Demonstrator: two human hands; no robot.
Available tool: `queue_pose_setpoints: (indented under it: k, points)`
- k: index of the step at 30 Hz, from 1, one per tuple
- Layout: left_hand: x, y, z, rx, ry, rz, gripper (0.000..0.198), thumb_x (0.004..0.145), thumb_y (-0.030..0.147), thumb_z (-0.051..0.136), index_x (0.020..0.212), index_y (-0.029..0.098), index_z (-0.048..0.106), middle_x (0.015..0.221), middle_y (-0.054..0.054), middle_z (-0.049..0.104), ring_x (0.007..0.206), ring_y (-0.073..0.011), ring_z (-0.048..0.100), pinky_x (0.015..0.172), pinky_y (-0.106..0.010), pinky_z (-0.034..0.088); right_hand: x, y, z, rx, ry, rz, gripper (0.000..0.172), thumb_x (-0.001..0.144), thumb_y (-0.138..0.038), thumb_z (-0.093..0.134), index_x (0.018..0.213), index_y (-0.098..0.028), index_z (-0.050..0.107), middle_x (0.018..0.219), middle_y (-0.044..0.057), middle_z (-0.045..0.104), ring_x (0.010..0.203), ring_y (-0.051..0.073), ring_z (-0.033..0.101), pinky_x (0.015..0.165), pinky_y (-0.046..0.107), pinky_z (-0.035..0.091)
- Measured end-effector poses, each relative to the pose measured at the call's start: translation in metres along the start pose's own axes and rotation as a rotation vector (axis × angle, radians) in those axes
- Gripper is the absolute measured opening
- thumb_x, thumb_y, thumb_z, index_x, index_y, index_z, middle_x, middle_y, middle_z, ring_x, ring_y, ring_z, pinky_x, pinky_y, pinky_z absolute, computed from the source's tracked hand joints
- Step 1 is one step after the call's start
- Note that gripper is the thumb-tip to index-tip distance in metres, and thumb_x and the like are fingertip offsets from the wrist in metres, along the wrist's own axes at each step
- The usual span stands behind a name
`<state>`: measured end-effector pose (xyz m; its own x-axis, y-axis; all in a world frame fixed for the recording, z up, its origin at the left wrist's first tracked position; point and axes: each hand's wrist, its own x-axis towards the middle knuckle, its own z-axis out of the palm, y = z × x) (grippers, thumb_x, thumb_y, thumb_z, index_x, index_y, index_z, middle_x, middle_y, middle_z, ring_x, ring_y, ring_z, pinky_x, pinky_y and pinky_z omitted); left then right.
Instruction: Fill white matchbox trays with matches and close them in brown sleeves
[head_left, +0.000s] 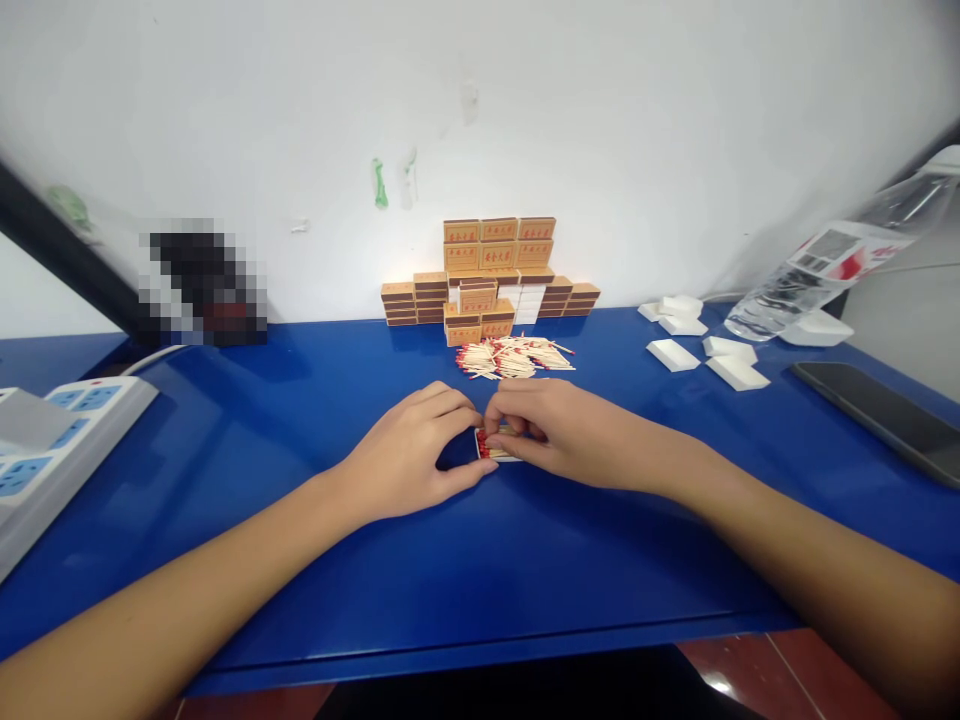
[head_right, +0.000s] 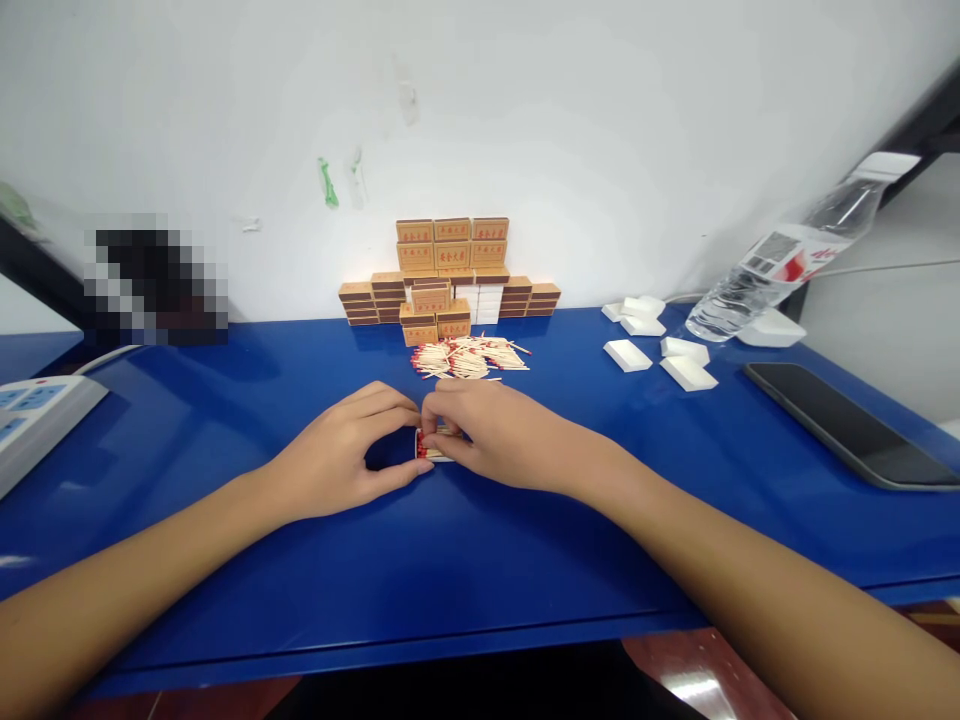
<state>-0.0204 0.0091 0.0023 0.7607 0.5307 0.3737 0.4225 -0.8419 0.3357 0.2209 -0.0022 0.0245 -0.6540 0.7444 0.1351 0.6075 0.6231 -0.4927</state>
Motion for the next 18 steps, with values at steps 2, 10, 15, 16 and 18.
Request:
queue_pose_setpoints:
  k: [2, 10, 15, 16, 18]
  points:
    - [-0.0002, 0.0001, 0.0003, 0.001, -0.004, -0.002, 0.027, 0.100, 0.041, 0.069, 0.112, 0.017, 0.072, 0.111, -0.008, 0.073, 0.106, -0.0254, 0.064, 0.097, -0.044, 0.055, 0.0000, -0.0001, -0.0008, -0.004, -0.006, 0.013, 0.004, 0.100, -0.024, 0.065, 0.098, -0.022, 0.068, 0.096, 0.002, 0.070, 0.079, 0.015, 0.058, 0.069, 0.028, 0.039]
    - [-0.0009, 0.0008, 0.0009, 0.002, 0.008, 0.001, 0.026, 0.100, 0.041, 0.069, 0.111, 0.018, 0.071, 0.110, -0.008, 0.073, 0.105, -0.0256, 0.064, 0.096, -0.044, 0.056, -0.0013, -0.0001, -0.0051, -0.017, -0.027, 0.052, 0.009, 0.100, -0.031, 0.066, 0.101, -0.022, 0.069, 0.095, 0.002, 0.070, 0.079, 0.016, 0.059, 0.067, 0.029, 0.040]
    - [-0.0006, 0.0009, 0.0012, 0.003, 0.006, -0.003, 0.026, 0.100, 0.041, 0.069, 0.112, 0.018, 0.070, 0.110, -0.008, 0.073, 0.104, -0.0255, 0.064, 0.095, -0.043, 0.056, -0.0022, -0.0002, -0.0068, -0.041, -0.029, 0.067, 0.013, 0.100, -0.035, 0.066, 0.098, -0.022, 0.068, 0.095, 0.003, 0.071, 0.081, 0.017, 0.060, 0.068, 0.030, 0.040]
    - [-0.0005, 0.0010, 0.0011, 0.003, 0.007, -0.004, 0.027, 0.100, 0.041, 0.069, 0.112, 0.017, 0.069, 0.110, -0.009, 0.073, 0.104, -0.0254, 0.064, 0.094, -0.043, 0.056, -0.0022, -0.0007, -0.0074, -0.038, -0.037, 0.076, 0.013, 0.100, -0.035, 0.066, 0.097, -0.022, 0.069, 0.095, 0.003, 0.071, 0.081, 0.017, 0.060, 0.068, 0.030, 0.040]
    - [-0.0005, 0.0011, 0.0009, 0.003, 0.009, -0.004, 0.027, 0.100, 0.041, 0.069, 0.112, 0.017, 0.069, 0.109, -0.009, 0.073, 0.103, -0.0253, 0.064, 0.094, -0.043, 0.056, -0.0021, -0.0016, -0.0082, -0.034, -0.050, 0.084, 0.013, 0.100, -0.034, 0.066, 0.097, -0.022, 0.069, 0.094, 0.004, 0.072, 0.081, 0.017, 0.060, 0.068, 0.030, 0.041]
